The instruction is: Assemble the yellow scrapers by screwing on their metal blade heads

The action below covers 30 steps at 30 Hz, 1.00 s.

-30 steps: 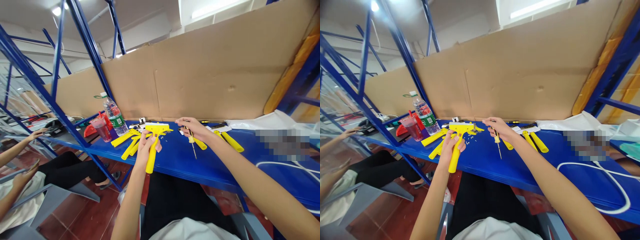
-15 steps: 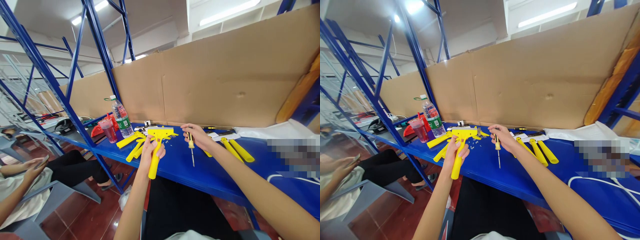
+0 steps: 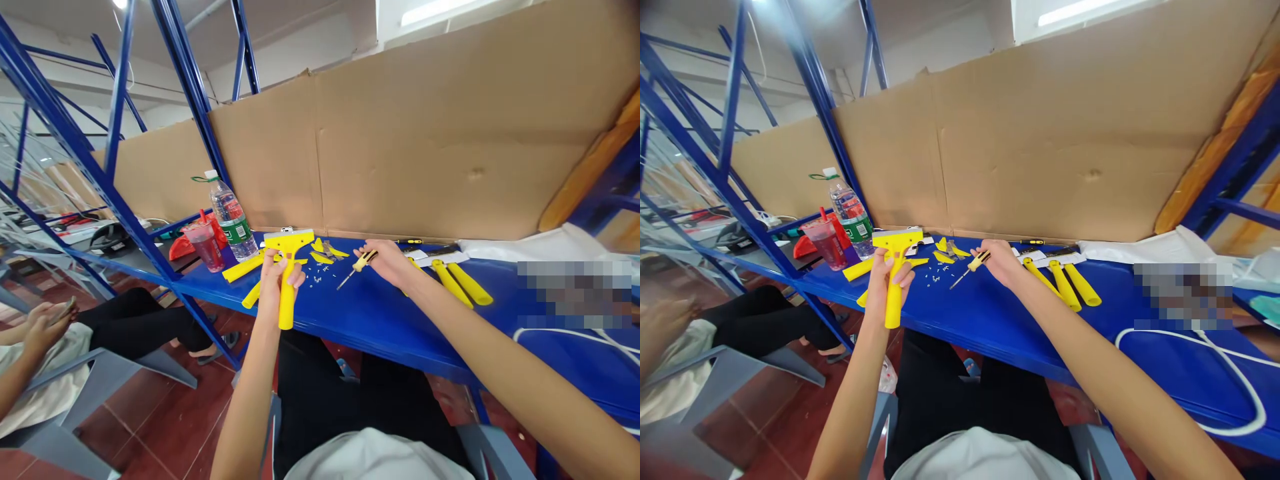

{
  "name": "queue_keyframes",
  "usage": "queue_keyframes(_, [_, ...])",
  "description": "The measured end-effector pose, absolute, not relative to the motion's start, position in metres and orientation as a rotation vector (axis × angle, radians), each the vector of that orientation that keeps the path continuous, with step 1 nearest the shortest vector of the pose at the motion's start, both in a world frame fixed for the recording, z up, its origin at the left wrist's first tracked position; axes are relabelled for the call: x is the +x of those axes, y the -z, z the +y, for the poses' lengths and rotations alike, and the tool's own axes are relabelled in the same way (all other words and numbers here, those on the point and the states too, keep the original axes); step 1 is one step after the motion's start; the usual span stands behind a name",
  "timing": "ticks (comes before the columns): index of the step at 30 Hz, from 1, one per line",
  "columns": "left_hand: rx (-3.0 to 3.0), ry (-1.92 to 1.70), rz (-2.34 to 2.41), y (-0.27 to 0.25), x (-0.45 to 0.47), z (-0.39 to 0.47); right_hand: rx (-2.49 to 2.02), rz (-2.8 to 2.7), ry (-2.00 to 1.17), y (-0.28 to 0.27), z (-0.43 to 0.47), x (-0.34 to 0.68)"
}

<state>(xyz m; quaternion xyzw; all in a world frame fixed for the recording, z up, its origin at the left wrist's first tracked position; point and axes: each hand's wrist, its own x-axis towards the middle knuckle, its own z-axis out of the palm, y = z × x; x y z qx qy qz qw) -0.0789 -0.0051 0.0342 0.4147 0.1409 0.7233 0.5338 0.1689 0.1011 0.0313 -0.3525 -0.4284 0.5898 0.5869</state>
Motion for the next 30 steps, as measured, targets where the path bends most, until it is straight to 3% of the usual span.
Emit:
queue_keyframes(12, [0.921,-1.735,0.357,-0.028,-0.077,0.001,-0.811,-1.276,-0.940,-0.021,0.107,0.179])
queue_keyframes(30, [0.832,-1.629,0.487,-0.014,-0.061,0.013,-0.861,-1.455,-0.914,-0.019,0.098,0.168])
